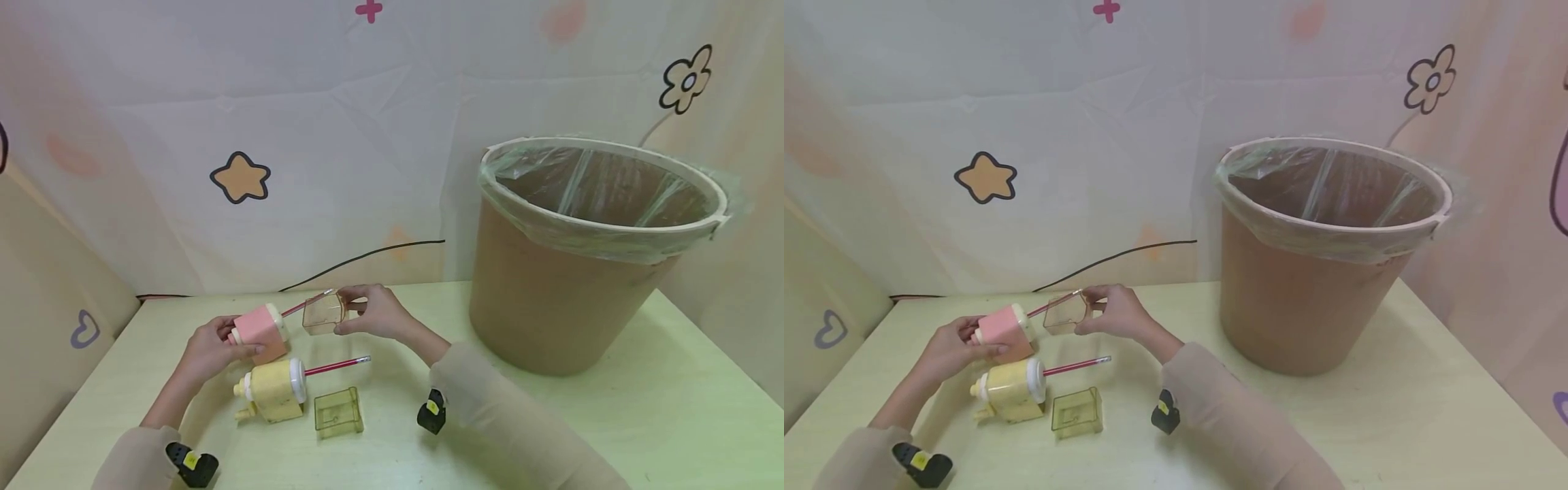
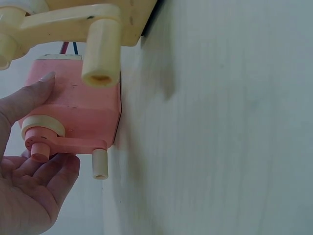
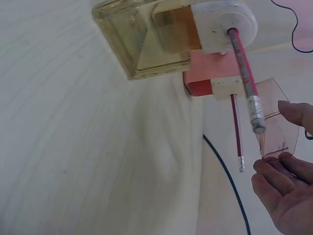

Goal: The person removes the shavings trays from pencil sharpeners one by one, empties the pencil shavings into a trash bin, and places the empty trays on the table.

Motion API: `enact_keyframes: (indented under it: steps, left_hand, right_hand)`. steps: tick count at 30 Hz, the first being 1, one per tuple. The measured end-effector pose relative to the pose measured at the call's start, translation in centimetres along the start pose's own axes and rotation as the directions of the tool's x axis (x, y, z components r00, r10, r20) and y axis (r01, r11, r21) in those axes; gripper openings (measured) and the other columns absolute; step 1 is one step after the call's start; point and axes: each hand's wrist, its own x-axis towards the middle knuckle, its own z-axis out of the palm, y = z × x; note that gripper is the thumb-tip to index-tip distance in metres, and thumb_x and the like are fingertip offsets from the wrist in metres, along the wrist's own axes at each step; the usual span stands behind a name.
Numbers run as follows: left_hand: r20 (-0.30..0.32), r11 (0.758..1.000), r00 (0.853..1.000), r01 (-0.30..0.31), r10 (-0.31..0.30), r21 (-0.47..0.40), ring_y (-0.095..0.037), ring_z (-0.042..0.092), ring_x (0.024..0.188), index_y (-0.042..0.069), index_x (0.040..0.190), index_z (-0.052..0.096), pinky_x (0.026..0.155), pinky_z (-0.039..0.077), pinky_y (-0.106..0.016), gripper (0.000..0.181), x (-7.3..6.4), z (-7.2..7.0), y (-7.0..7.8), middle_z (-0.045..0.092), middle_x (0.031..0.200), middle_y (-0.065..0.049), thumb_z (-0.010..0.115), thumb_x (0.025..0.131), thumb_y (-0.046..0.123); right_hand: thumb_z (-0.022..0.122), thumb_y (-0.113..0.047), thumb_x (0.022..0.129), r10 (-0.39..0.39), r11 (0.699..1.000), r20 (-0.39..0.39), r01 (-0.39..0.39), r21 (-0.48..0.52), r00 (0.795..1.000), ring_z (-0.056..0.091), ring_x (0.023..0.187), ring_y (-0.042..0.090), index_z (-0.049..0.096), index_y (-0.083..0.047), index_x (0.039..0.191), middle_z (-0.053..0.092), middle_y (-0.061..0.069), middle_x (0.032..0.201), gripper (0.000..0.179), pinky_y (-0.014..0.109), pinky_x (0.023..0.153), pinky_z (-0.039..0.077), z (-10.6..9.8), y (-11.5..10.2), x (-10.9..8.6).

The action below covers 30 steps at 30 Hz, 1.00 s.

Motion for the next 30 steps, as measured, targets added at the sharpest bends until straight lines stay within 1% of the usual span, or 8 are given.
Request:
enact_keyframes:
  steps: [7, 11, 18, 26, 30]
  left_hand:
    - [-0.005, 1.000, 1.000, -0.006, 0.006, 0.010, -0.032, 0.050, 0.109, -0.011, 0.130, 0.035, 0.080, 0.046, -0.025, 0.083, 0.1, 0.1, -0.2, 0.048, 0.124, -0.027, 0.077, 0.073, 0.031]
    - [-0.008, 1.000, 1.000, -0.007, 0.007, 0.016, -0.031, 0.051, 0.108, -0.011, 0.130, 0.036, 0.078, 0.046, -0.024, 0.082, 0.1, 0.2, -0.2, 0.049, 0.123, -0.027, 0.077, 0.073, 0.031]
    - [-0.008, 1.000, 1.000, -0.004, 0.004, 0.016, -0.033, 0.050, 0.110, -0.011, 0.131, 0.034, 0.081, 0.046, -0.028, 0.083, 0.1, 0.2, -0.1, 0.048, 0.124, -0.028, 0.077, 0.073, 0.032]
    - [-0.013, 1.000, 1.000, -0.004, 0.005, 0.021, -0.034, 0.050, 0.111, -0.013, 0.131, 0.033, 0.081, 0.046, -0.027, 0.084, 0.0, 0.2, -0.1, 0.047, 0.125, -0.029, 0.077, 0.073, 0.031]
    - [-0.015, 1.000, 1.000, -0.009, 0.009, 0.022, -0.033, 0.051, 0.109, -0.013, 0.130, 0.033, 0.078, 0.046, -0.023, 0.084, 0.0, 0.2, -0.2, 0.048, 0.124, -0.029, 0.077, 0.073, 0.030]
  right_hand:
    - [0.078, -0.009, 0.070, 0.045, 0.999, 0.012, -0.045, -0.018, 0.999, 0.053, 0.113, 0.026, 0.052, -0.002, 0.127, 0.052, 0.012, 0.126, 0.063, 0.026, 0.083, 0.048, 0.8, 1.0, 0.2]
    - [0.079, -0.010, 0.069, 0.048, 0.998, 0.014, -0.047, -0.038, 0.999, 0.054, 0.112, 0.026, 0.052, -0.002, 0.126, 0.053, 0.011, 0.124, 0.064, 0.026, 0.083, 0.048, 1.3, 1.2, 0.4]
    - [0.080, -0.009, 0.067, 0.053, 0.997, 0.026, -0.051, -0.052, 0.998, 0.056, 0.110, 0.025, 0.052, 0.000, 0.125, 0.055, 0.011, 0.120, 0.065, 0.025, 0.082, 0.049, 2.0, 1.5, 0.7]
    - [0.081, -0.010, 0.066, 0.066, 0.995, 0.041, -0.062, -0.081, 0.997, 0.057, 0.108, 0.023, 0.053, 0.000, 0.125, 0.058, 0.010, 0.116, 0.066, 0.025, 0.081, 0.049, 2.1, 1.7, 0.8]
    - [0.081, -0.009, 0.066, 0.069, 0.994, 0.047, -0.065, -0.085, 0.996, 0.058, 0.107, 0.024, 0.053, 0.000, 0.124, 0.059, 0.010, 0.114, 0.065, 0.026, 0.081, 0.049, 2.3, 2.0, 1.0]
